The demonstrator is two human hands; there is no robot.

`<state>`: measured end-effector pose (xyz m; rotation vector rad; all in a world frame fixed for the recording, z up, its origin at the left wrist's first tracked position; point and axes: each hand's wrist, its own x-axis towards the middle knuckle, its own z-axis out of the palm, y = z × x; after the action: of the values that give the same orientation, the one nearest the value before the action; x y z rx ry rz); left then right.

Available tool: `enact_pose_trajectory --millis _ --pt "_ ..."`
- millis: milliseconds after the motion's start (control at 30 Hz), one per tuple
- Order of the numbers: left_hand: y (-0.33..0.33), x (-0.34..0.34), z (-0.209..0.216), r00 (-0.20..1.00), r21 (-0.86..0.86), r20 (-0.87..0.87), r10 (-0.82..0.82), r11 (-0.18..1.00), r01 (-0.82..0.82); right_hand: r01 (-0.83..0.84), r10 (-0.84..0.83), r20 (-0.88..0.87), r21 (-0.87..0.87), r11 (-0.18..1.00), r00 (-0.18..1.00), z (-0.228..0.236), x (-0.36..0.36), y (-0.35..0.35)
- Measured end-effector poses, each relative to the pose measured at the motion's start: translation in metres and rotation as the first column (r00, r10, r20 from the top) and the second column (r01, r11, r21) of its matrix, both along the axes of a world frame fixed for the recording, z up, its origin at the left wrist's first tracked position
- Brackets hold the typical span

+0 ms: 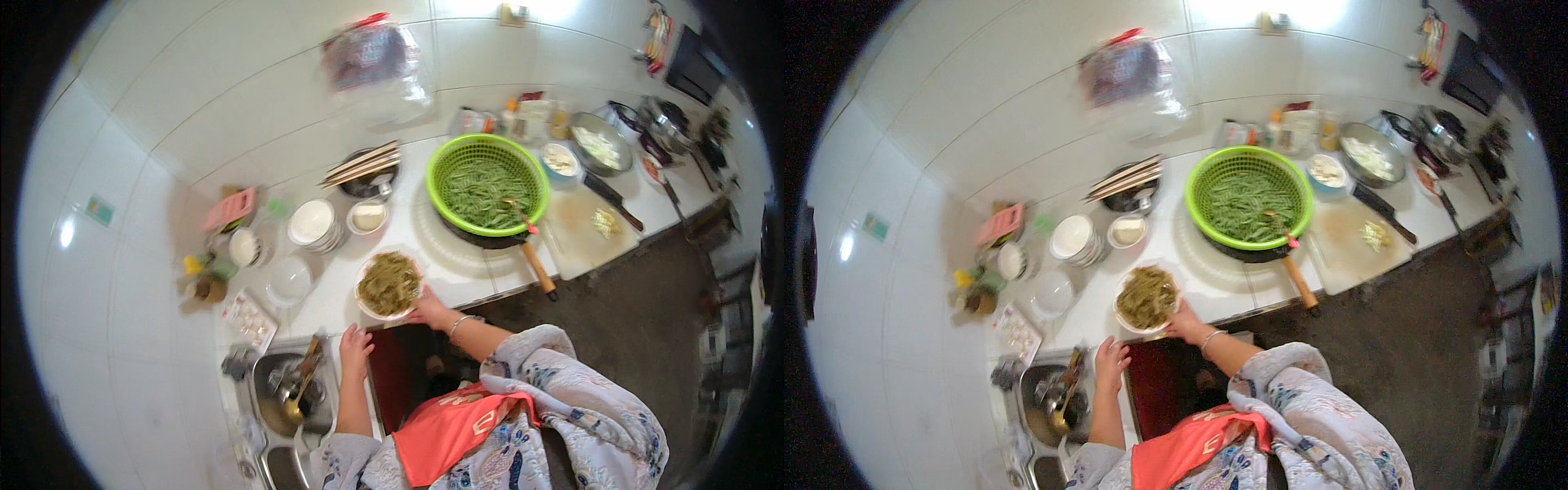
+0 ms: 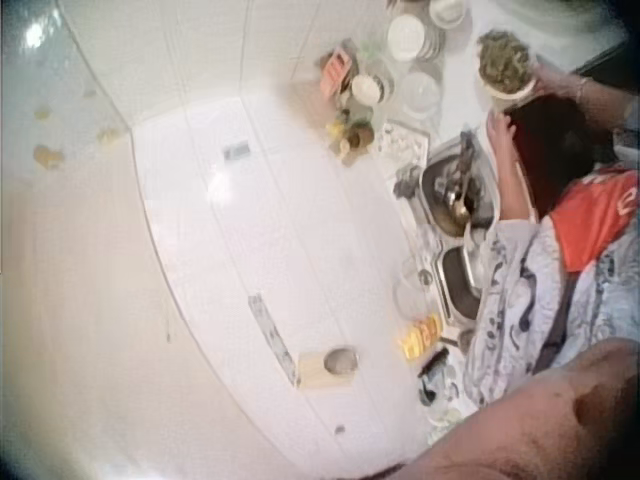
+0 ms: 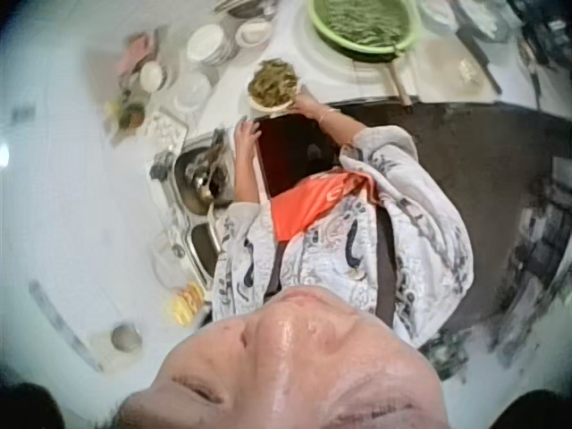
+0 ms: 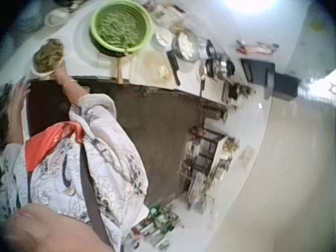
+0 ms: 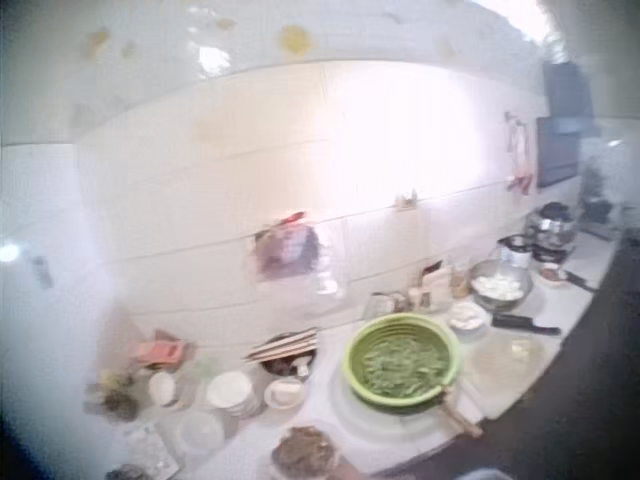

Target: The person scrubs the tiled wall above the sink with a steel wool pad and wipes it with a cloth. They then wash a ladle, chop garlic on a cutting board, and place a wok on the stove to begin cooking.

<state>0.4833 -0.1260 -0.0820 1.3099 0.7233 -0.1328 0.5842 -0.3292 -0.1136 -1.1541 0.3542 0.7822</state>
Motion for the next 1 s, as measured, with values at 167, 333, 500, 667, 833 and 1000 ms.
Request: enact_pose_trajectory --millis 167,333,500,667,833,1000 --pt "0.004 0.036 -0.042 0.991 -0.135 -0.037 -0.125 0.984 0.119 0.073 -0.08 0.05 0.121 0.99 0.996 0.004 0.003 0.007" --pt "-0.004 0.05 -0.04 0.972 -0.234 -0.006 -0.233 0.946 0.225 0.089 -0.091 0.035 0.064 0.994 0.995 0.017 -0.016 -0.012" --pt "-0.042 0.042 -0.011 0.945 -0.257 0.05 -0.324 0.91 0.326 0.106 -0.118 0.131 0.094 0.99 0.984 0.036 -0.041 -0.057" --pt "-0.11 0.034 0.01 0.902 -0.268 0.101 -0.42 0.862 0.431 0.204 -0.213 0.163 0.071 0.976 0.963 0.061 -0.077 -0.129" --pt "-0.193 0.018 0.04 0.846 -0.279 0.118 -0.519 0.801 0.53 0.316 -0.342 0.186 0.159 0.935 0.921 0.094 -0.118 -0.207" --pt "-0.291 -0.016 0.06 0.84 -0.283 0.082 -0.537 0.795 0.536 0.305 -0.327 0.221 0.13 0.943 0.919 0.082 -0.16 -0.304"
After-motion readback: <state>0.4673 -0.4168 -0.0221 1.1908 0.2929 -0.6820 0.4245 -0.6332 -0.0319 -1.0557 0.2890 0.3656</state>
